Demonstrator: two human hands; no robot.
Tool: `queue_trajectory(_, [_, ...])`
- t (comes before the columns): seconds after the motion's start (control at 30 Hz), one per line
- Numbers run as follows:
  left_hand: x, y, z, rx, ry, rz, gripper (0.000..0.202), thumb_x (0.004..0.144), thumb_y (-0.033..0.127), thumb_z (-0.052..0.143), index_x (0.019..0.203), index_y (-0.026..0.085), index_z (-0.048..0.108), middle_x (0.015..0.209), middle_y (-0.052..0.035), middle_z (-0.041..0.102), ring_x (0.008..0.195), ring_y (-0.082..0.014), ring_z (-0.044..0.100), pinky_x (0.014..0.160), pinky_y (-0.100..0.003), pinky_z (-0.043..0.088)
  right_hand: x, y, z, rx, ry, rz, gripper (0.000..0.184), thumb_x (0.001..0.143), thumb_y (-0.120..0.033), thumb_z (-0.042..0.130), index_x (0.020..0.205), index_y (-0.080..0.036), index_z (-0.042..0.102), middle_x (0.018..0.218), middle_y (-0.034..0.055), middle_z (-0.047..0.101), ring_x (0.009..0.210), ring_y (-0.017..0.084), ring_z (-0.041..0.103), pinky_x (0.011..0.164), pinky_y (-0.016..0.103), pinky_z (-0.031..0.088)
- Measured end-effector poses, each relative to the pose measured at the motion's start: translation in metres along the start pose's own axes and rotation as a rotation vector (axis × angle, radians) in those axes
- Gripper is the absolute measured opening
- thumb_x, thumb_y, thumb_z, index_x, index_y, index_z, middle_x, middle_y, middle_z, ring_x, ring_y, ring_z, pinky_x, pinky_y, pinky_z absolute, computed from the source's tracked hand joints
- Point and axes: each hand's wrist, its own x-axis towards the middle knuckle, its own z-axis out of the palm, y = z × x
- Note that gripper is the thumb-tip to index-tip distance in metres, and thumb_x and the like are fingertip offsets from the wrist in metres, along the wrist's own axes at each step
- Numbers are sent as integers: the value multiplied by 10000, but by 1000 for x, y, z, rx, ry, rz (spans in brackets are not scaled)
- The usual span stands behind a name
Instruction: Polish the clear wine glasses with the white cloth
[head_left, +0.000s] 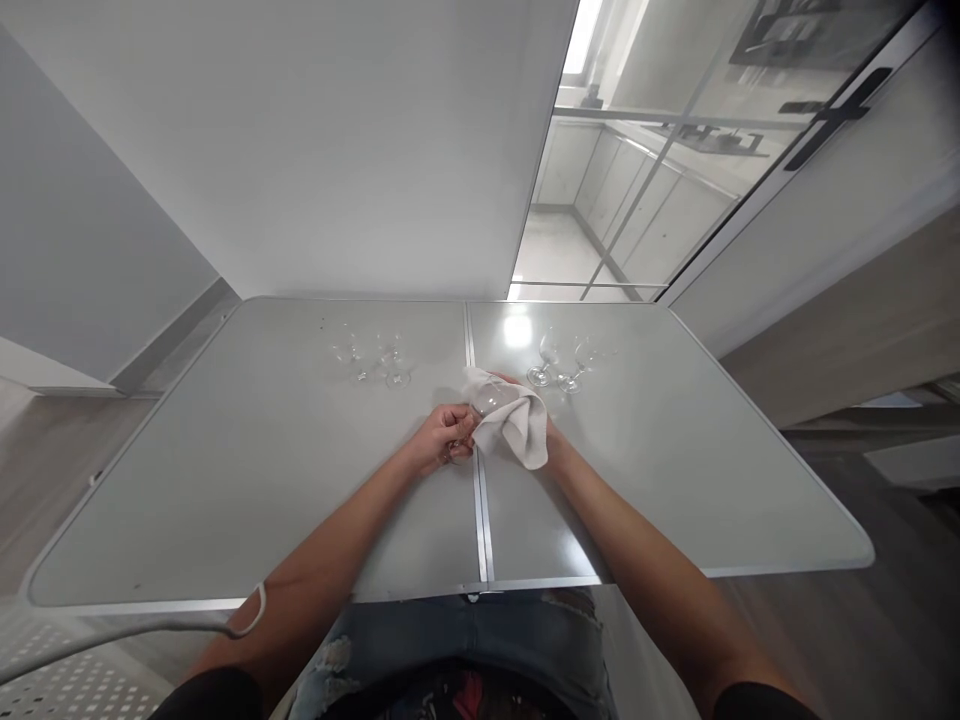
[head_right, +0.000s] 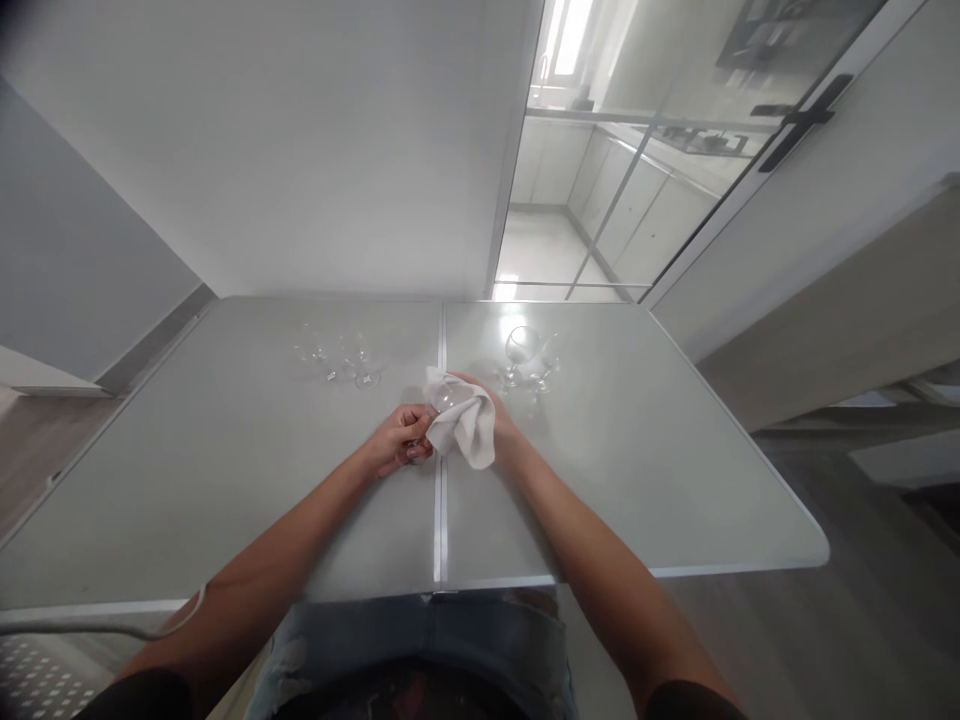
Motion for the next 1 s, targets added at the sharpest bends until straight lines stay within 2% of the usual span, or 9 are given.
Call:
queue_trajectory(0.13, [-2,3,3,-5,-110,-106,465,805,517,737,651,144,504,512,29,485,397,-32,308,469,-223,328,-6,-7,6,194,34,82,742,671,-439,875,1329,-308,560,1111,79,689,895,266,694,782,420,618])
queue_trajectory(0.23, [1,-1,2,144,-82,-35,491,816,576,686,648,152,503,495,14,503,397,-49,327,449,-216,287,-9,-8,6,186,26,23,753,674,-495,856,1333,-287,557,1180,98,667,925,268,684,788,410,617])
queue_trajectory(0.43, [6,-11,2,682,366,312,266,847,387,625,727,154,579,569,30,513,530,-89,430,529,-214,332,-1,6,9,63,157,-156,714,668,-423,867,1311,-303,583,1247,54,637,1060,232,641,895,354,567])
queue_trajectory(0.53, [5,-10,5,827,455,369,191,826,322,624,736,155,605,609,29,515,578,-94,426,561,-217,335,0,9,10,-6,223,-237,762,627,-370,894,1320,-288,587,1306,66,598,1127,250,603,925,364,546])
queue_trajectory(0.6, [5,-9,5,721,368,293,222,832,357,628,741,155,605,591,30,508,543,-91,416,535,-218,331,-2,7,9,-10,197,-234,821,588,-359,911,1334,-287,576,1308,77,593,1101,258,607,878,358,554])
queue_trajectory(0.73, [3,-4,1,286,27,15,400,837,516,647,692,158,543,544,30,476,437,-71,367,461,-216,318,-7,-1,2,65,53,-155,863,585,-383,902,1361,-296,533,1168,67,640,898,213,641,720,310,550])
queue_trajectory(0.83, [-1,0,-3,114,-132,-153,476,817,568,675,651,163,486,502,43,430,412,-53,322,480,-225,360,-9,-2,-3,72,-56,-141,884,552,-424,908,1343,-285,539,1110,53,650,870,209,636,724,312,540])
queue_trajectory(0.9, [-1,1,-4,132,-149,-164,496,806,591,678,645,156,502,491,38,432,406,-51,316,477,-227,354,-9,-1,-4,38,-75,-159,860,527,-430,918,1296,-271,566,1077,46,653,881,210,629,753,314,533])
queue_trajectory(1.0, [1,0,-1,321,11,-6,469,809,574,670,673,138,566,509,26,467,420,-60,331,448,-213,285,-7,0,-3,-32,20,-190,827,526,-421,925,1261,-267,577,1104,53,643,907,213,619,763,304,518])
